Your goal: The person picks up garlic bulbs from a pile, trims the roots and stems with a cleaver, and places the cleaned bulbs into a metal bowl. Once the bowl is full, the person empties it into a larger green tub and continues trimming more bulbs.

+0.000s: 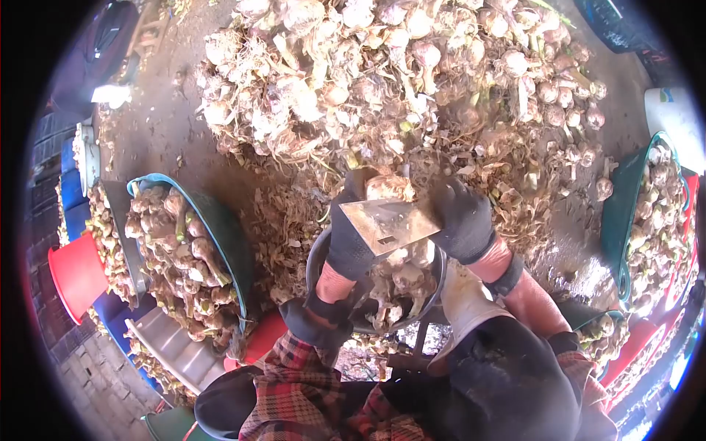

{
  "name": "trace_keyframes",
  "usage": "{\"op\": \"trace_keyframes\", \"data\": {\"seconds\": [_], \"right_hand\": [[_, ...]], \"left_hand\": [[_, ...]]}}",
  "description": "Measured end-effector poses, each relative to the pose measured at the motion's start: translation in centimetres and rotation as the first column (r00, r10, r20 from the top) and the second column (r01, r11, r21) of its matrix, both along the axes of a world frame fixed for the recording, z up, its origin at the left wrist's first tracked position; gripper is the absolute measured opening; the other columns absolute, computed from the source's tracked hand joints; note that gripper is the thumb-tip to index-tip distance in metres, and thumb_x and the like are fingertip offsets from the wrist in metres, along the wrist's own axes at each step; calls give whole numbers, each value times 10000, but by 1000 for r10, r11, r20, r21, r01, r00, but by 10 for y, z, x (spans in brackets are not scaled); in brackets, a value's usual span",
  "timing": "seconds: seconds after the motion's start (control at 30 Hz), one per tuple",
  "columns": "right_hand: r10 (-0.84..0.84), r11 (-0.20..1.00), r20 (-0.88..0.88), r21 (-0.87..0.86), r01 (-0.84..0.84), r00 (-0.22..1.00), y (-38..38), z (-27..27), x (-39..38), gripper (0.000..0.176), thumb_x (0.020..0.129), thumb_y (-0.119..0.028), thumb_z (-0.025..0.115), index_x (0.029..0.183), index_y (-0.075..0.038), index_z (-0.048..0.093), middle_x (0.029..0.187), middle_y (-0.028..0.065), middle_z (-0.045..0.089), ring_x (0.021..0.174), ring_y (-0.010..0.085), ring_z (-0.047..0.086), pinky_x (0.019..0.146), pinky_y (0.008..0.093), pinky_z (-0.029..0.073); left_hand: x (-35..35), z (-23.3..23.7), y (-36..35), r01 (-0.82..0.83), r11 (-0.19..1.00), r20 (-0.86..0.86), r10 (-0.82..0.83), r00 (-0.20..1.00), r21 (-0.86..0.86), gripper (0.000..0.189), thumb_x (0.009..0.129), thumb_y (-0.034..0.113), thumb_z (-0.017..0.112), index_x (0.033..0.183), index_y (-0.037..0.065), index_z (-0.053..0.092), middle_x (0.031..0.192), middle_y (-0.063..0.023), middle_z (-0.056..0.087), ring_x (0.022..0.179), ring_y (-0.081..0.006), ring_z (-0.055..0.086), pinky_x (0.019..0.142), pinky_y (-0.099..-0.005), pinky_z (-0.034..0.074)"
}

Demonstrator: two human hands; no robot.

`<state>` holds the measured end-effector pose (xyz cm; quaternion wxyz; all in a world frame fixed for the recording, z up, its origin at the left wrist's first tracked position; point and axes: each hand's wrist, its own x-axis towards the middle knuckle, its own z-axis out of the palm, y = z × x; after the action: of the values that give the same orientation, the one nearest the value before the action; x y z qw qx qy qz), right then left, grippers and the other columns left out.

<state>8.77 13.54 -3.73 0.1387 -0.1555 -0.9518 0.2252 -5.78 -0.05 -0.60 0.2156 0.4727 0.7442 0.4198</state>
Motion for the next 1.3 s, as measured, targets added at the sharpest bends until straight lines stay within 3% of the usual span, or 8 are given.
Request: {"op": "trace_keyframes", "data": {"seconds": [0.3, 0.43, 0.5, 0.8, 0.83, 0.97, 1.03, 1.3], "right_hand": [[-338, 932, 120, -97, 350, 933, 29, -16, 21, 201, 750, -228, 640, 838, -61, 573, 648, 101, 622, 546, 253, 633, 460, 379, 493], [-47, 997, 101, -55, 53, 994, 9, 22, 15, 391, 667, -330, 722, 896, -49, 575, 878, 132, 625, 612, 252, 626, 496, 372, 492], [-31, 994, 90, -105, 40, 995, 6, 27, 7, 446, 643, -370, 737, 905, -50, 570, 888, 137, 609, 622, 270, 619, 514, 381, 492], [-72, 997, 111, -20, 75, 991, 5, -22, 5, 333, 724, -322, 681, 900, -62, 570, 780, 133, 618, 601, 298, 628, 500, 398, 499], [-210, 970, 308, -52, 237, 928, 13, -50, 5, 244, 764, -265, 644, 884, -62, 580, 725, 121, 635, 574, 281, 638, 480, 394, 500], [-455, 845, 73, -279, 456, 887, 24, -20, 12, 117, 790, -162, 610, 795, -46, 624, 616, 129, 622, 538, 275, 637, 508, 379, 521], [-509, 725, 62, -506, 466, 859, 11, 4, -1, 100, 788, -132, 613, 793, -32, 623, 620, 148, 615, 543, 268, 643, 513, 354, 518], [-455, 796, -156, -512, 322, 877, -14, 17, -35, 117, 773, -133, 652, 742, -44, 584, 622, 148, 597, 561, 346, 614, 497, 385, 471]], "left_hand": [[14, 61, 21, -199, 980, 708, 139, 692, 3, 555, 595, 200, 840, 1035, 34, 545, 925, -62, 638, 833, -127, 618, 754, -293, 512], [-10, 11, 16, 161, 987, -260, -152, 954, 15, 642, 593, 229, 858, 1106, 36, 524, 857, -67, 588, 799, -178, 619, 748, -312, 514], [-2, 23, 16, -56, 993, 378, 11, 926, 108, 607, 574, 278, 871, 1046, 30, 580, 912, -83, 564, 830, -195, 605, 730, -327, 495], [19, 14, -2, -235, 968, 611, 242, 754, -93, 513, 632, 234, 850, 1025, 15, 604, 916, -85, 683, 841, -163, 661, 719, -291, 524], [21, 30, -3, -190, 982, 52, 189, 981, 15, 511, 643, 130, 803, 1077, -8, 572, 898, -73, 683, 806, -144, 659, 754, -290, 535], [-19, 31, -14, -330, 941, 445, 327, 834, -72, 469, 752, 150, 757, 1136, -7, 539, 982, -98, 649, 854, -164, 638, 734, -299, 541], [-21, 28, -8, -539, 830, 908, 106, 405, 144, 468, 814, 150, 711, 1200, 5, 491, 1035, -98, 606, 850, -178, 622, 739, -328, 553], [20, 15, 24, -698, 694, 984, -99, 150, 176, 269, 959, 195, 516, 1115, -24, 514, 1062, -156, 595, 1066, -283, 593, 1009, -412, 476]]}}
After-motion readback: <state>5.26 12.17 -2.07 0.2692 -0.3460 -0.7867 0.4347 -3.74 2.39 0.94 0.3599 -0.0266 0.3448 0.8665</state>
